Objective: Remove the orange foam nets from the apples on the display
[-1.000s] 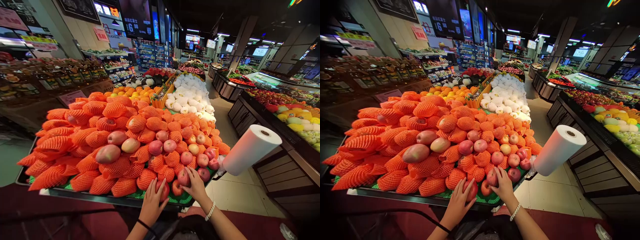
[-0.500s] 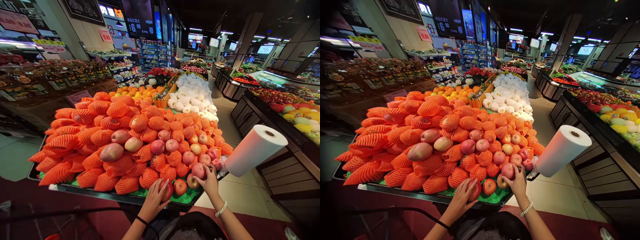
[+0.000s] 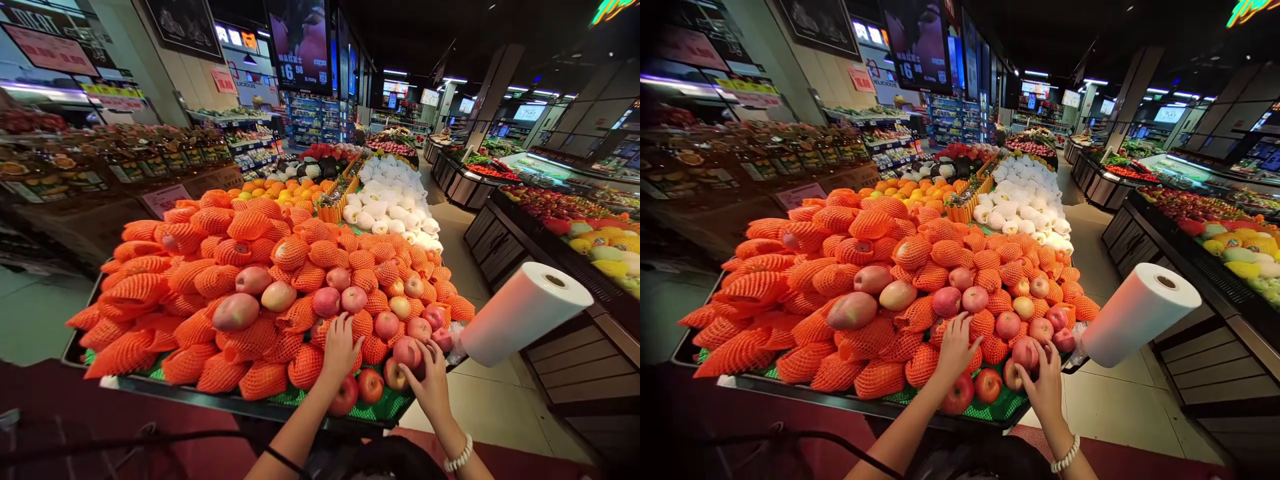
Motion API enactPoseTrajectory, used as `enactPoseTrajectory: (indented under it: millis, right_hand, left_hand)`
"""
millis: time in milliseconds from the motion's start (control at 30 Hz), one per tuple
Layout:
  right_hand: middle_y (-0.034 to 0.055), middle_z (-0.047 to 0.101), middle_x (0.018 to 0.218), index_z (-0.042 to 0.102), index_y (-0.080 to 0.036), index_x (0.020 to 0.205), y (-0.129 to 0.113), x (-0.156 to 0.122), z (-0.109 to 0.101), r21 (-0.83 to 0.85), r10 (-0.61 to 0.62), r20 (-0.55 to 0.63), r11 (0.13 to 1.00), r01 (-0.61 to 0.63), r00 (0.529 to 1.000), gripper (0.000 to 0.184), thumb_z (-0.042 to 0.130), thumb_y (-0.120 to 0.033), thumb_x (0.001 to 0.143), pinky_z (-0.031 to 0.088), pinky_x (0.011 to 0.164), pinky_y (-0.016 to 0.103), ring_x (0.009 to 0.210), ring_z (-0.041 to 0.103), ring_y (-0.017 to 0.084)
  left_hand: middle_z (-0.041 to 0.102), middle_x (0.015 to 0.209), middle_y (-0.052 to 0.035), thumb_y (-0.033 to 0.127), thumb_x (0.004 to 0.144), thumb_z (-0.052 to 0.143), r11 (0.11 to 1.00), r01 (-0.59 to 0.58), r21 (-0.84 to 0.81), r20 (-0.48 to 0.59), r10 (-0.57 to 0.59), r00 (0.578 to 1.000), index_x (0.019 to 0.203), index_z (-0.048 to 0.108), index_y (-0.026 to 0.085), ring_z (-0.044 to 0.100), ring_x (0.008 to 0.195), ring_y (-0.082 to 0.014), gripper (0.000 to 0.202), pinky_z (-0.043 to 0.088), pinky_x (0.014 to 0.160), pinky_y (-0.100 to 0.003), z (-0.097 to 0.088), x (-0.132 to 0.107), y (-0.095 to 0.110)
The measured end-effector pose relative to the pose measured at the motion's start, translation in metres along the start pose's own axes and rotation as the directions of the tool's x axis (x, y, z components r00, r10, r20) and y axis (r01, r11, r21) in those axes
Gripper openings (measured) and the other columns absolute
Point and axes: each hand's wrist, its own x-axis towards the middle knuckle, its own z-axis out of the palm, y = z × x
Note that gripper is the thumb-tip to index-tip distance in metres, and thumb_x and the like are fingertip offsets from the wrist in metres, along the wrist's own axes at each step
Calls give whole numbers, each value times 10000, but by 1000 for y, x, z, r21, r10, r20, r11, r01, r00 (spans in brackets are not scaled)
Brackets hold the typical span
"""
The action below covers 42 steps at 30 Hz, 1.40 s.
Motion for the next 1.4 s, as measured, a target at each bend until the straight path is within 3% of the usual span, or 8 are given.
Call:
enactPoseTrajectory:
  millis: [133, 233, 333, 567, 767, 1000, 1133, 1400]
  right_hand:
    - [149, 638, 1361, 671, -245, 1337, -26, 0, 4, 76, -69, -70, 994, 75, 995, 369, 631, -394, 1003, 524, 1088, 556, 1282, 609, 334]
    - [97, 743, 1211, 732, -270, 1223, -52, 4, 22, 191, -153, 71, 972, 137, 986, 250, 566, -310, 1041, 575, 1022, 490, 1145, 692, 281]
    - [75, 745, 1239, 723, -289, 1250, -80, 14, 54, 230, -193, 212, 963, 143, 958, 277, 520, -316, 1063, 569, 1047, 481, 1177, 680, 266]
    - [199, 609, 1396, 617, -187, 1363, -112, 46, 124, -43, 90, -27, 995, -92, 996, 584, 684, -553, 912, 472, 1094, 647, 1310, 545, 408]
    - [133, 696, 1304, 689, -218, 1238, -113, 41, 110, 274, 263, 35, 925, -262, 964, 402, 633, -427, 899, 444, 1140, 557, 1245, 611, 344]
    - [89, 762, 970, 715, -206, 939, -102, 25, 90, 435, 508, -38, 784, -444, 860, 326, 621, -513, 884, 553, 886, 429, 902, 669, 275]
    - [53, 742, 825, 697, -212, 855, -95, 24, 91, 553, 565, 16, 682, -479, 825, 410, 633, -617, 853, 578, 714, 357, 778, 667, 237]
    - [82, 759, 804, 745, -209, 889, -94, 22, 86, 628, 469, 112, 650, -428, 876, 456, 641, -652, 859, 585, 588, 377, 706, 712, 255]
  left_hand:
    - [680, 1104, -127, 149, 996, 515, 996, -88, -20, 163, 90, 982, 1039, 657, 145, 624, 1112, -307, 148, 545, 996, -497, 7, -9, 11]
    - [700, 1002, -79, 54, 964, 492, 987, -154, -36, 227, 159, 961, 974, 666, 169, 667, 1019, -267, 208, 568, 950, -452, 4, -30, 4]
    - [720, 1143, -95, -14, 933, 471, 967, -248, -59, 291, 254, 923, 1089, 686, 164, 661, 1156, -256, 319, 528, 1065, -456, -5, -43, -11]
    - [718, 1140, -103, 66, 995, 503, 941, -305, -146, 447, 338, 828, 1134, 688, 163, 642, 1185, -260, 252, 473, 1138, -454, -32, -39, -35]
    - [716, 1076, -99, 76, 979, 501, 924, -326, -200, 492, 383, 782, 1058, 691, 162, 656, 1103, -272, 223, 516, 1071, -452, -51, -38, -49]
    - [580, 1504, -162, 39, 933, 402, 942, -118, -314, 388, 241, 889, 1480, 509, 128, 593, 1357, -266, 565, 520, 1128, -430, -31, -42, -52]
    - [591, 1495, -190, 352, 1063, 445, 947, 15, -321, 377, 113, 920, 1477, 520, 143, 648, 1302, -304, 469, 595, 1011, -423, -19, -33, -47]
    - [568, 1505, -235, 605, 876, 710, 913, 251, -320, 491, -67, 869, 1491, 438, 124, 603, 1348, -391, 827, 521, 1083, -463, -46, -9, -23]
